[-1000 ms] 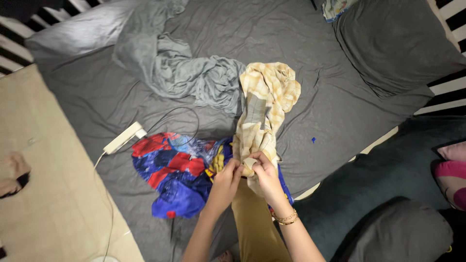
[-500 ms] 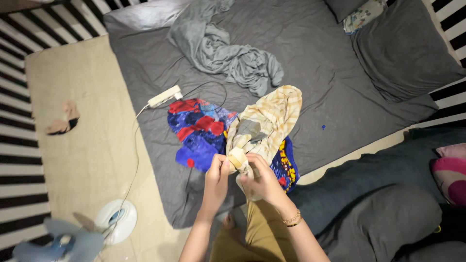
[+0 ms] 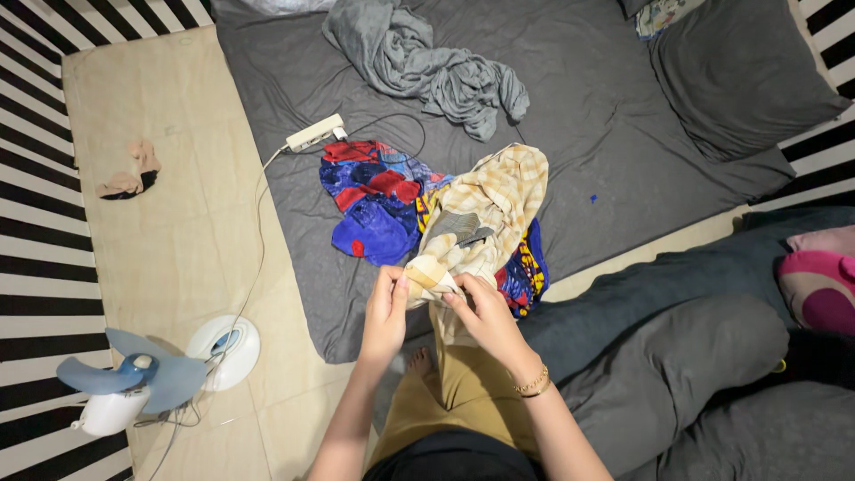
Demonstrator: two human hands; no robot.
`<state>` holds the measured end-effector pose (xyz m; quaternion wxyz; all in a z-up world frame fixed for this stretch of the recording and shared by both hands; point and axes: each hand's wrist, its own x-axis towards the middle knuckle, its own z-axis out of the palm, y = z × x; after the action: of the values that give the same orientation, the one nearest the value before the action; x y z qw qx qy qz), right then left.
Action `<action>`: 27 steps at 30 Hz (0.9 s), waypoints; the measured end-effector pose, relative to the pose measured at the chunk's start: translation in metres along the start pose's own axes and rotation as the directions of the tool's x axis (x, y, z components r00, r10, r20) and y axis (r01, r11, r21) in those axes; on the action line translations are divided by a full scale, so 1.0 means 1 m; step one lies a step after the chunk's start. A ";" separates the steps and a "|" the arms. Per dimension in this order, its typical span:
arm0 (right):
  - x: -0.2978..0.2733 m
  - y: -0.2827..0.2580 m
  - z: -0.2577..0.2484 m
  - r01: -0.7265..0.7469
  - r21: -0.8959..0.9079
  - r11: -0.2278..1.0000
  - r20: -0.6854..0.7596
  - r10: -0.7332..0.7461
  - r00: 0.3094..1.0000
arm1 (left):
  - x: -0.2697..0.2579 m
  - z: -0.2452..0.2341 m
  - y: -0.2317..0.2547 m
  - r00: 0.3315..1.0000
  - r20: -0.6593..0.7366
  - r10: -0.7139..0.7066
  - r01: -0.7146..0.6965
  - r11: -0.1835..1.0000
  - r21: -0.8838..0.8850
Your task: The person puts a grey pillowcase onto a long bolster pillow, smoothing the fabric over the length of the pillow, and then handles a patterned cloth item.
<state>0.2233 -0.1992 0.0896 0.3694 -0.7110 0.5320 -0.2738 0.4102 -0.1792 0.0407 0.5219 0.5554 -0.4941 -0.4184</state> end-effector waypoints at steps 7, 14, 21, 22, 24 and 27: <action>-0.006 0.025 0.015 0.209 -0.147 0.967 -0.077 -0.222 0.972 | -0.007 0.000 0.003 0.998 0.065 -0.019 0.039 0.944 -0.326; -0.020 0.082 0.015 -0.306 0.002 0.952 0.013 0.306 0.952 | 0.009 -0.029 -0.017 0.988 -0.131 -0.085 0.038 0.943 -0.330; 0.002 0.079 0.002 -0.328 0.494 0.806 0.064 0.343 0.937 | 0.007 -0.036 -0.026 0.962 -0.249 0.113 -0.054 0.971 0.234; 0.006 0.071 -0.004 -0.326 0.613 0.720 0.091 0.346 0.934 | 0.002 -0.029 -0.017 0.960 -0.255 0.115 -0.054 0.970 0.235; 0.016 0.054 -0.013 -0.321 0.718 0.618 0.121 0.343 0.932 | -0.012 -0.012 0.004 0.943 -0.167 0.288 -0.190 0.878 0.440; 0.024 0.030 -0.019 -0.399 0.785 0.474 0.258 0.337 0.906 | -0.028 0.017 0.031 0.982 0.141 0.122 -0.134 0.988 0.080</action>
<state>0.1989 -0.2319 0.0754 0.7247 -0.3329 0.4690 -0.3796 0.3858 -0.1537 0.0681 0.4876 0.5152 -0.5814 -0.3984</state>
